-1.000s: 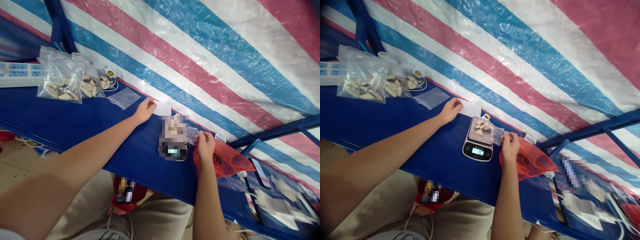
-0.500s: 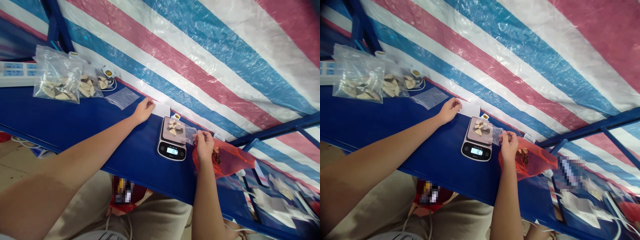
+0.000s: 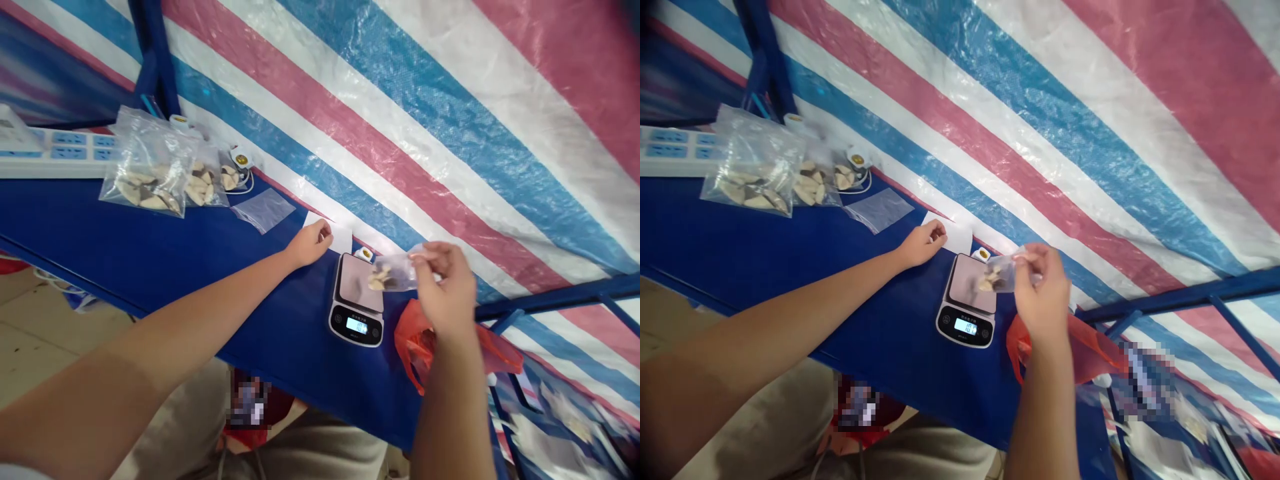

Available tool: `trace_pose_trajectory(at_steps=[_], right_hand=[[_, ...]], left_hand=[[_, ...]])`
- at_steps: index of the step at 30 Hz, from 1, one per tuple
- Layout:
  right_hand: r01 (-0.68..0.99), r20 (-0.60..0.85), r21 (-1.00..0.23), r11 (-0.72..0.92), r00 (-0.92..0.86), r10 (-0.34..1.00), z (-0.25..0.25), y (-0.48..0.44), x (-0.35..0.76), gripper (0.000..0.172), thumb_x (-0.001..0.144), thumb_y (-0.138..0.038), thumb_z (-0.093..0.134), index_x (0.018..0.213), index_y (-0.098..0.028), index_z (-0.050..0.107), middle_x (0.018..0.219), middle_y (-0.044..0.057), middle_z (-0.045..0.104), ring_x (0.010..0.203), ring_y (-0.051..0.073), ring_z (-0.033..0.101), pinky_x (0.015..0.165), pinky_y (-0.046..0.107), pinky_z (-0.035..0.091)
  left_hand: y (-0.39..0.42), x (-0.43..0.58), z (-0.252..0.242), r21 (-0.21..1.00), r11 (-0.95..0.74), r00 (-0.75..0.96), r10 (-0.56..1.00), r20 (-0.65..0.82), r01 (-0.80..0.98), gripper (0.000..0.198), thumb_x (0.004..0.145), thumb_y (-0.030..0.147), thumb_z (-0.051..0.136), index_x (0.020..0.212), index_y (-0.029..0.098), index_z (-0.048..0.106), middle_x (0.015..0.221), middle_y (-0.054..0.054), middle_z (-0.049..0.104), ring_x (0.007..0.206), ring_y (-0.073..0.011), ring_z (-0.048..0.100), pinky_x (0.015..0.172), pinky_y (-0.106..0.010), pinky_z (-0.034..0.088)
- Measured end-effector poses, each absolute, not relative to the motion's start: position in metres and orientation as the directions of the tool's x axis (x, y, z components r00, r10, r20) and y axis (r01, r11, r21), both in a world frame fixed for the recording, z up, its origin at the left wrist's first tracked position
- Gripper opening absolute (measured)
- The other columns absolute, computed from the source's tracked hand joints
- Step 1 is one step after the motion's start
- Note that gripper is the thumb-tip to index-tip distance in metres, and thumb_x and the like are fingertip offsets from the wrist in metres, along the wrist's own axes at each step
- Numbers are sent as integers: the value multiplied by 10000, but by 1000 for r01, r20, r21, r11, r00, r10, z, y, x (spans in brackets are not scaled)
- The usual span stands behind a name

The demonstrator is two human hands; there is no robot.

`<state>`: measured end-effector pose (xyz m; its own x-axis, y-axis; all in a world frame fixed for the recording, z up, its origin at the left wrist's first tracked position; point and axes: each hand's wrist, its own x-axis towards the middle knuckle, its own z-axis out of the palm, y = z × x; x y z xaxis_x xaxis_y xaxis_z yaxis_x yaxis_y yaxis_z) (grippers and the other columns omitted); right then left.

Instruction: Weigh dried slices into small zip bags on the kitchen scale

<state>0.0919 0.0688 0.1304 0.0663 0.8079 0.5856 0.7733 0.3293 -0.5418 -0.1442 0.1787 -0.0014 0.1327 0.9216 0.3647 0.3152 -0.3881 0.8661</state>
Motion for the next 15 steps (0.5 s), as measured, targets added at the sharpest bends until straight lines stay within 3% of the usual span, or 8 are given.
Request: trace_pose_trajectory(at_steps=[2,4,6,11,15], right_hand=[[840,624,-354,411,-115,773,171,72,66,181,885,-278,617,1064,-261,639,965,30,763,929,246,722,895,426,527],[835,634,-250,489,-241,735,201,85,37,186,884,-236,605,1061,-272,650,979,20,761,969,249,721,911,435,526],[805,598,-229,548,-328,732,218,105,8,207,871,-205,609,1061,-274,652,966,12,762,973,250,725,887,429,532],[665,462,-308,680,-521,718,220,162,-72,283,825,-107,566,1067,-237,632,884,2,753,912,224,730,833,384,534],[621,419,-206,757,-643,641,205,194,-138,236,855,-112,547,1030,-227,656,876,16,744,859,220,700,832,382,516]], left_hand=[[176,-144,0,855,-399,175,916,360,331,72,879,304,530,869,234,543,818,-13,657,736,-184,614,712,-339,473],[175,-144,1,843,-409,212,911,354,349,63,875,295,531,856,239,556,820,-21,668,743,-195,621,704,-345,472],[174,-143,1,830,-420,240,905,351,368,58,870,288,536,863,241,568,852,-39,682,778,-208,636,713,-348,479],[175,-142,0,795,-455,287,886,363,400,66,885,268,517,871,237,573,938,-84,703,889,-242,664,780,-369,502],[178,-142,-3,781,-479,318,872,372,402,69,888,254,509,890,231,574,959,-107,703,923,-263,667,809,-401,516]])
